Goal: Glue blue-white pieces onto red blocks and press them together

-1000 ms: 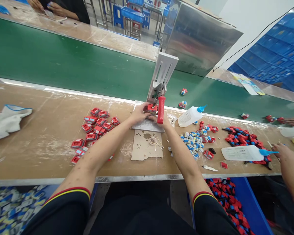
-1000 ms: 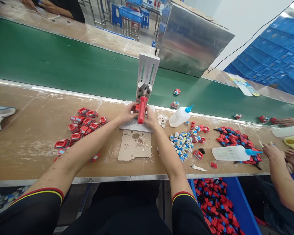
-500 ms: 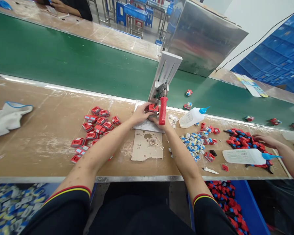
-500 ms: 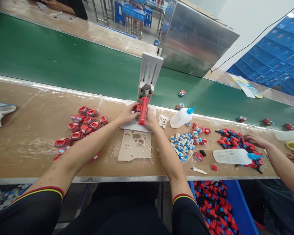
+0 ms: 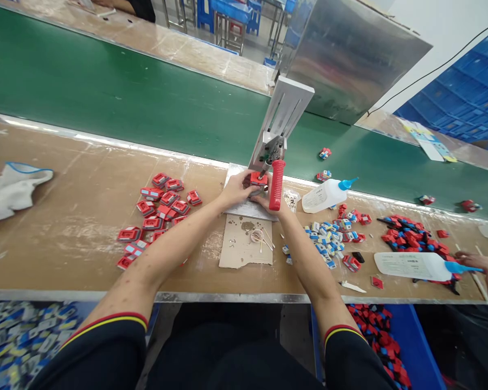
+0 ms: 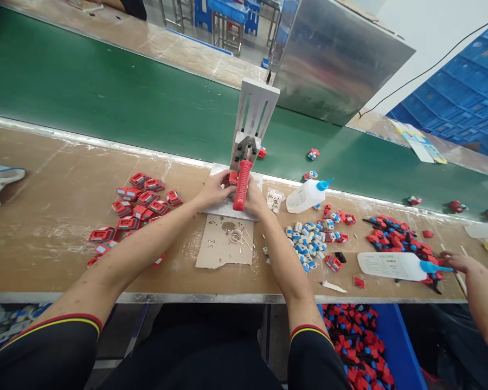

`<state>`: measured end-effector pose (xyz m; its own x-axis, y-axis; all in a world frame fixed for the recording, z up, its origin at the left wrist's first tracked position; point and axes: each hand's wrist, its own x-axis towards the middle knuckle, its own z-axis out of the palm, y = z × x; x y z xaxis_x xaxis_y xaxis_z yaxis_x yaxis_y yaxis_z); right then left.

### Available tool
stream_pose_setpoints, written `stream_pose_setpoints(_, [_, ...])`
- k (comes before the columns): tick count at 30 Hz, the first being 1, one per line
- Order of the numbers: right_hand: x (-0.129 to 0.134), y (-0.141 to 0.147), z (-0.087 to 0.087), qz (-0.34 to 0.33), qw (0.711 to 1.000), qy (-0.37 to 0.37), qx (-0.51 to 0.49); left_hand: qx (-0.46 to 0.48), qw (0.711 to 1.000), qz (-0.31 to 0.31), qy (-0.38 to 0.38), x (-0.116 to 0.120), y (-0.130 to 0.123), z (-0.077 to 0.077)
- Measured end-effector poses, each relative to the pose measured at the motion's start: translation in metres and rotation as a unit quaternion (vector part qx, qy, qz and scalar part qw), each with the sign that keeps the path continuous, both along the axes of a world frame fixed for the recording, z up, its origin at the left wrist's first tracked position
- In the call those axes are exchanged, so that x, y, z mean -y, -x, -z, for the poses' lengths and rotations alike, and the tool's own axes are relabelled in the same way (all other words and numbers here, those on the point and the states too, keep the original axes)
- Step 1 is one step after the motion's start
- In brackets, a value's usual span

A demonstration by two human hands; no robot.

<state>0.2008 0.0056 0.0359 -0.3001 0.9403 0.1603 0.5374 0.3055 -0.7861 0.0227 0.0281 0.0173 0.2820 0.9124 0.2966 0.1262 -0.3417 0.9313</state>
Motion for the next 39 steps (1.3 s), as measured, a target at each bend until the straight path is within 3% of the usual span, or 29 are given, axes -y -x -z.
stream_pose_setpoints(15, [-0.002, -0.002, 0.006, 0.001, 1.0, 0.014, -0.001, -0.024, 1.0, -0.004, -0.001, 0.005, 0.002, -0.003])
stream_pose_setpoints(19, [0.005, -0.008, -0.009, 0.003, 1.0, -0.013, -0.013, -0.016, 1.0, 0.005, -0.002, 0.006, 0.002, -0.004])
stream_pose_setpoints(21, [0.017, -0.018, -0.023, 0.058, 0.994, -0.079, -0.056, -0.005, 1.0, 0.007, 0.007, 0.006, 0.003, -0.005])
stream_pose_setpoints(24, [0.047, -0.028, -0.053, 0.148, 0.952, -0.185, -0.193, 0.007, 1.0, 0.019, 0.024, 0.005, 0.003, -0.009])
stream_pose_setpoints(26, [0.069, -0.025, -0.077, 0.101, 0.948, -0.122, -0.275, 0.002, 0.999, 0.027, 0.019, 0.004, 0.004, -0.013])
stream_pose_setpoints(29, [0.093, -0.007, -0.11, -0.006, 0.943, 0.105, -0.314, -0.012, 1.0, 0.026, -0.004, 0.004, 0.004, -0.018])
stream_pose_setpoints(32, [0.098, 0.012, -0.127, -0.027, 0.923, 0.225, -0.31, -0.008, 1.0, 0.023, -0.01, 0.004, 0.004, -0.017])
stream_pose_setpoints(35, [0.091, 0.016, -0.118, -0.041, 0.933, 0.227, -0.276, 0.008, 1.0, 0.018, -0.004, 0.005, 0.003, -0.01])
stream_pose_setpoints(39, [0.07, 0.014, -0.075, -0.017, 0.97, 0.147, -0.195, 0.017, 1.0, 0.014, -0.014, 0.004, 0.002, 0.0])
